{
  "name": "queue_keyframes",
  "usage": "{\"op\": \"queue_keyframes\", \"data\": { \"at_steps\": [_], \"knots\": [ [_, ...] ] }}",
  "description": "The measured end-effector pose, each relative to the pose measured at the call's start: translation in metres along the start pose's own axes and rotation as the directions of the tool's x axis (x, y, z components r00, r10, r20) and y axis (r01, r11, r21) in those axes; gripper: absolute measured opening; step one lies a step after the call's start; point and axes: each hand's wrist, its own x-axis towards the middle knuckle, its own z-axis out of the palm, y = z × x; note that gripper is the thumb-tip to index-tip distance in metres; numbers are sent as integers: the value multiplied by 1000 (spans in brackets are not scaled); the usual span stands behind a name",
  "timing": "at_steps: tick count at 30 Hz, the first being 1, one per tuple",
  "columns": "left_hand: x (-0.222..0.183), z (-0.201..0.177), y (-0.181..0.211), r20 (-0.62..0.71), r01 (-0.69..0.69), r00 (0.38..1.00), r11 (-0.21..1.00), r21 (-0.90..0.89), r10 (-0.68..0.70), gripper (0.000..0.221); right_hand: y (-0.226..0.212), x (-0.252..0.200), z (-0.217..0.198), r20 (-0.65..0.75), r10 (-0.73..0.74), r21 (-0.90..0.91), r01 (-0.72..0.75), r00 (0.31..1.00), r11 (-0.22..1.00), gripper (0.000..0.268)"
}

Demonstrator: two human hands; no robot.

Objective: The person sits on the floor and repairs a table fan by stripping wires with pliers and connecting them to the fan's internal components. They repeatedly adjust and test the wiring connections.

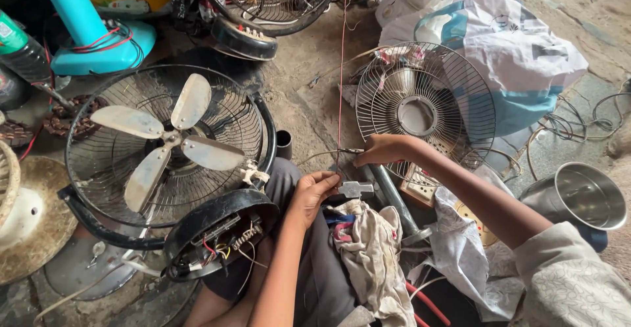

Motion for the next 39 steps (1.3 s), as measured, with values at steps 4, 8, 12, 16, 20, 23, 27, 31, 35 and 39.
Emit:
{"op": "queue_keyframes", "data": {
  "at_steps": [4,8,12,16,20,23,27,31,35,39],
  "knots": [
    [2,-2,-1,0,-5,1000,1000,21,5,17,-3,-1,-1,-6,6,2,-6,1000,1000,54],
    [3,-3,-2,13,-9,1000,1000,17,8,15,-5,-2,1,-25,22,-38,-23,999,999,49],
    [3,-3,-2,1,-5,1000,1000,28,5,14,-7,-4,0,2,20,-52,-20,1000,998,50],
    [2,-1,-2,13,-13,1000,1000,28,12,14,-14,-6,0,87,27,-97,-18,996,995,49],
    [1,0,-2,-2,-17,1000,999,32,17,14,-21,-6,3,106,42,-128,-28,993,991,50],
    [1,-1,-2,2,-27,1000,999,30,27,14,-20,-6,4,86,-8,-90,16,996,996,50],
    [2,0,-3,14,-48,999,998,27,48,12,-14,-7,10,46,9,-192,0,999,981,46],
    [2,-1,-4,25,-47,999,992,118,44,14,-13,-9,19,-93,-29,-202,10,995,979,45],
    [0,4,-11,39,-46,999,943,329,36,17,-11,-10,15,-178,-26,-163,-3,984,987,52],
    [-5,5,-10,46,-78,997,968,237,69,18,0,-17,21,-53,11,-45,-13,999,999,53]
  ]
}}
